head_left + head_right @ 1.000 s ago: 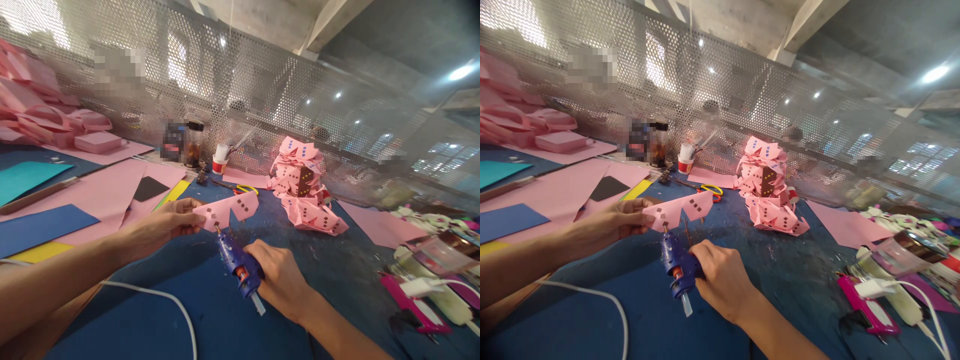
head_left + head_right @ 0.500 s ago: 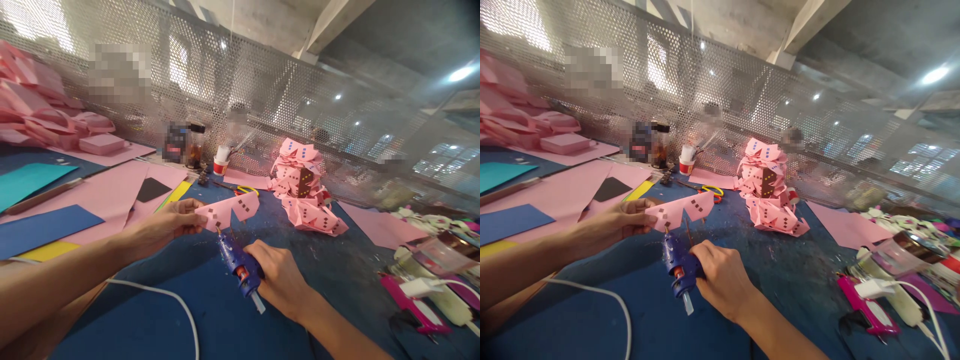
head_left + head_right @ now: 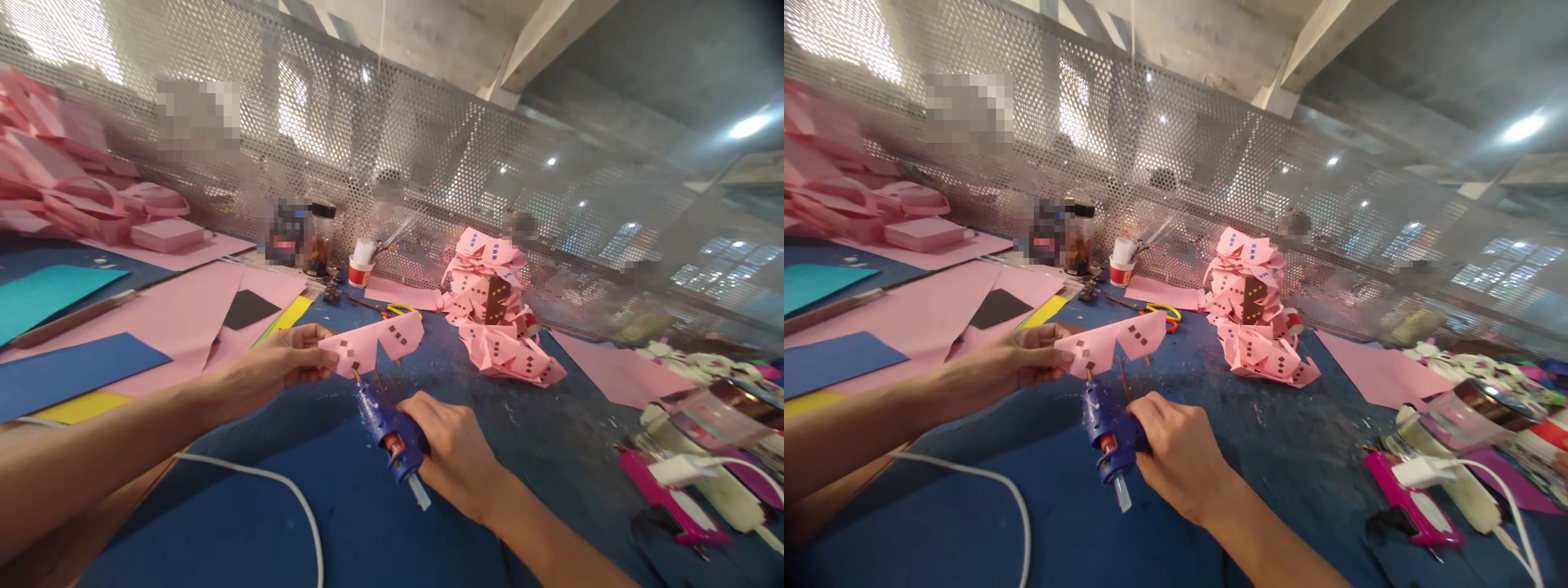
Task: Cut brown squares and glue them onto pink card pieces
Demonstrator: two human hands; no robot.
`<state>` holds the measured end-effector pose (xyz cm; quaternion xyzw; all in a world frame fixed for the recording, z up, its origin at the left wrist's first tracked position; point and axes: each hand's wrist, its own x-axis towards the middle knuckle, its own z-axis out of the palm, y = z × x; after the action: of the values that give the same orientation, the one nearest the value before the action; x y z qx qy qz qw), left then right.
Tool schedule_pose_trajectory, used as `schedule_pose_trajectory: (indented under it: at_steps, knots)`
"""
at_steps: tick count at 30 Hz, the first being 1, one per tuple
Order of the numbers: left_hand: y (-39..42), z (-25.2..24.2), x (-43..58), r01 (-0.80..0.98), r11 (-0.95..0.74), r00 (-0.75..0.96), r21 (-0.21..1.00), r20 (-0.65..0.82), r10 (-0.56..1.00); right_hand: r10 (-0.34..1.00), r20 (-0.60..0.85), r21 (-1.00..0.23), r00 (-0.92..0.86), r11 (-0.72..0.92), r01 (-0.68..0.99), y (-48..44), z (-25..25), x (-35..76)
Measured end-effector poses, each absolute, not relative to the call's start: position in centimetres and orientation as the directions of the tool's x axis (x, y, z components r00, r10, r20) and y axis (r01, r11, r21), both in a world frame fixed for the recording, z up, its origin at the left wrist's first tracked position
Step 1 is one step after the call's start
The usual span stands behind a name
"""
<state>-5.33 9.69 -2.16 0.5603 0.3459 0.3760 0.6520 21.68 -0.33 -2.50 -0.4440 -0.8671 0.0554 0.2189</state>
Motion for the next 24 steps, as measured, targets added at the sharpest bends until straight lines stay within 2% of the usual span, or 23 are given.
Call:
schedule_pose_trajectory:
  at_steps: [24]
  knots:
    - [9.44,-1.87,-5.18,-0.094,0.110,0.460,0.990,-0.055,0.886,0.787,0.335,-0.293,-0.518,0.609,0.737,-0.32,-2.83,21.89]
